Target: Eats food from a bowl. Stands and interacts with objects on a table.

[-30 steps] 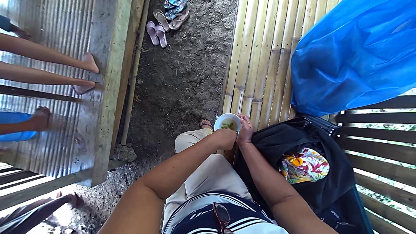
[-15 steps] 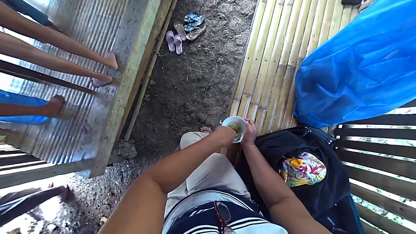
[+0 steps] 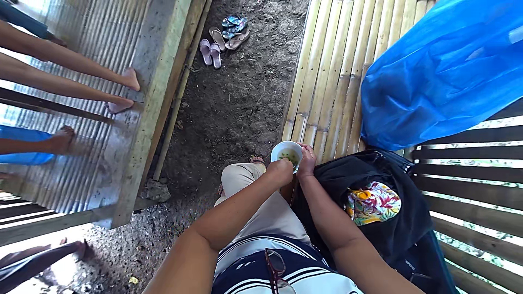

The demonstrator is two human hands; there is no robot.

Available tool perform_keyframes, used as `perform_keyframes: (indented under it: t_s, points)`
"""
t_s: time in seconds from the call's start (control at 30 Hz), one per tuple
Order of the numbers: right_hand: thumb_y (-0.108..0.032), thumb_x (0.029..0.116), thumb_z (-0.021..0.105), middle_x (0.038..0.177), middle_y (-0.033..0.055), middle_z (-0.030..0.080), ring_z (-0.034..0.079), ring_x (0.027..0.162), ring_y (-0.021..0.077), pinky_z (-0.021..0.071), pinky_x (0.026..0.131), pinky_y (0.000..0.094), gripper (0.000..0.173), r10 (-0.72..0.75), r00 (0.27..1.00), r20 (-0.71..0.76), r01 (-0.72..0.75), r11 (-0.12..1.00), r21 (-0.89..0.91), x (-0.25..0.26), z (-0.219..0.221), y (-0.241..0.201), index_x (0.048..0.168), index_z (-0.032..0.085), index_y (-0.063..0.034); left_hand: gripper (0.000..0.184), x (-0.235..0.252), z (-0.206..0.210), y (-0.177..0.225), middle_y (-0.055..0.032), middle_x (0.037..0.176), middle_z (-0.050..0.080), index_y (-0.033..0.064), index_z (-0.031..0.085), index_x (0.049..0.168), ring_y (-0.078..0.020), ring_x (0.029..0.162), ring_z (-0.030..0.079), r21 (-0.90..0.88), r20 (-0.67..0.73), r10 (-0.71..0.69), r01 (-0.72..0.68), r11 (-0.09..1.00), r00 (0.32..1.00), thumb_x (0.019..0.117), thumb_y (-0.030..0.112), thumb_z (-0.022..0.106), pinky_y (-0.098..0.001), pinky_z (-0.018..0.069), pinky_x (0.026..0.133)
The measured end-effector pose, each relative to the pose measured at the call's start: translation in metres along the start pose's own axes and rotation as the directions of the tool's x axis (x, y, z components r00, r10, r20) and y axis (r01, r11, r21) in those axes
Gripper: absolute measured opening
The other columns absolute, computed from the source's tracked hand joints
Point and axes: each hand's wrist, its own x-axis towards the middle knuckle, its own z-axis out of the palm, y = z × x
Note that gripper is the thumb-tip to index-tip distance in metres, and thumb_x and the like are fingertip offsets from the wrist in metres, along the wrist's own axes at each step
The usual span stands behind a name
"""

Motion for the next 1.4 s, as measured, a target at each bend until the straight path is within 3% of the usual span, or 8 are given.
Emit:
perform_keyframes:
  t_s: [0.2,0.37,0.57,0.67,0.8,1.0,1.2,1.4]
  points:
    - [-0.012,0.1059,0.032,0.113,0.0114,0.068,0.064,0.101,0.0147,0.0529,0.091,0.0364,0.037,0.013,1.0,-0.004,-0.013,1.0,0.025,0.001,0.001,-0.001,0.115,0.065,0.0013,0.02,0.003,-0.005,0.0,-0.0207,0.121,0.065,-0.0027,0.068,0.111,-0.039,0.109,0.067,0.115,0.068,0.133,-0.14,0.983,0.989,0.0961,0.005,0.058,-0.0596,0.0552,0.088]
    - [-0.01,0.1049,0.032,0.112,0.0119,0.069,0.064,0.102,0.0145,0.0526,0.092,0.0363,0.036,0.009,1.0,0.004,-0.009,1.0,0.022,0.002,0.001,0.0,0.113,0.065,0.0025,0.019,0.003,-0.011,-0.003,-0.0221,0.12,0.065,-0.0053,0.068,0.112,-0.0408,0.104,0.067,0.32,0.175,0.275,-0.318,0.892,0.945,0.0979,0.001,0.057,-0.0599,0.0551,0.083]
    - [-0.009,0.1049,0.034,0.112,0.0119,0.069,0.064,0.102,0.0142,0.0524,0.092,0.0359,0.035,-0.011,0.999,0.035,0.012,1.0,-0.022,0.006,0.0,0.0,0.113,0.066,0.0031,0.018,0.005,-0.011,-0.011,-0.0221,0.112,0.067,-0.0037,0.069,0.109,-0.0414,0.095,0.068,0.463,0.186,0.193,-0.259,0.848,0.963,0.1012,0.001,0.053,-0.0596,0.0548,0.073]
    - [-0.01,0.1065,0.038,0.115,0.0141,0.068,0.064,0.104,0.0163,0.0521,0.094,0.0381,0.032,-0.013,0.998,0.068,0.021,0.994,-0.111,0.003,0.0,-0.004,0.12,0.064,0.0026,0.015,0.003,-0.009,-0.019,-0.0223,0.121,0.064,-0.0026,0.071,0.106,-0.0405,0.095,0.068,0.397,0.056,0.113,-0.126,0.909,0.992,0.0966,0.001,0.06,-0.0585,0.0567,0.072]
    - [-0.008,0.1055,0.047,0.132,0.0195,0.063,0.062,0.119,0.0236,0.049,0.103,0.0439,0.033,0.002,0.993,0.121,0.034,0.955,-0.293,-0.014,-0.001,-0.022,0.135,0.059,0.0007,0.021,-0.018,-0.009,-0.021,-0.0248,0.135,0.057,-0.0034,0.072,0.112,-0.0447,0.114,0.061,0.175,-0.039,0.005,0.002,0.985,0.999,0.0947,0.006,0.065,-0.0614,0.0553,0.083]
    - [-0.006,0.1049,0.04,0.128,0.0176,0.062,0.063,0.113,0.0134,0.0532,0.099,0.0322,0.037,-0.102,0.969,0.224,0.171,0.934,-0.315,-0.026,0.011,-0.031,0.136,0.052,0.0098,0.021,-0.055,-0.007,-0.042,-0.0284,0.126,0.063,-0.0076,0.07,0.113,-0.0461,0.118,0.062,-0.142,-0.206,0.172,-0.203,0.969,0.963,0.0962,0.001,0.062,-0.0629,0.0537,0.093]
    - [-0.008,0.1029,0.039,0.124,0.0082,0.062,0.063,0.109,0.005,0.0533,0.098,0.0277,0.038,-0.1,0.964,0.248,0.192,0.905,-0.38,-0.05,0.065,-0.057,0.135,0.049,0.0088,0.018,-0.085,-0.036,-0.116,-0.0286,0.123,0.062,-0.0118,0.065,0.113,-0.0437,0.111,0.065,-0.285,-0.295,0.207,-0.293,0.913,0.933,0.0986,-0.004,0.057,-0.0576,0.0581,0.087]
    - [-0.006,0.1001,0.038,0.121,-0.0039,0.065,0.064,0.109,0.0034,0.0551,0.097,0.0282,0.035,-0.032,0.932,0.361,0.159,0.931,-0.328,-0.059,0.176,-0.066,0.131,0.052,0.0014,0.02,-0.098,-0.077,-0.228,-0.0267,0.125,0.06,-0.0053,0.066,0.115,-0.0415,0.1,0.068,-0.25,-0.312,0.223,-0.307,0.918,0.923,0.0958,-0.003,0.06,-0.0549,0.0596,0.074]
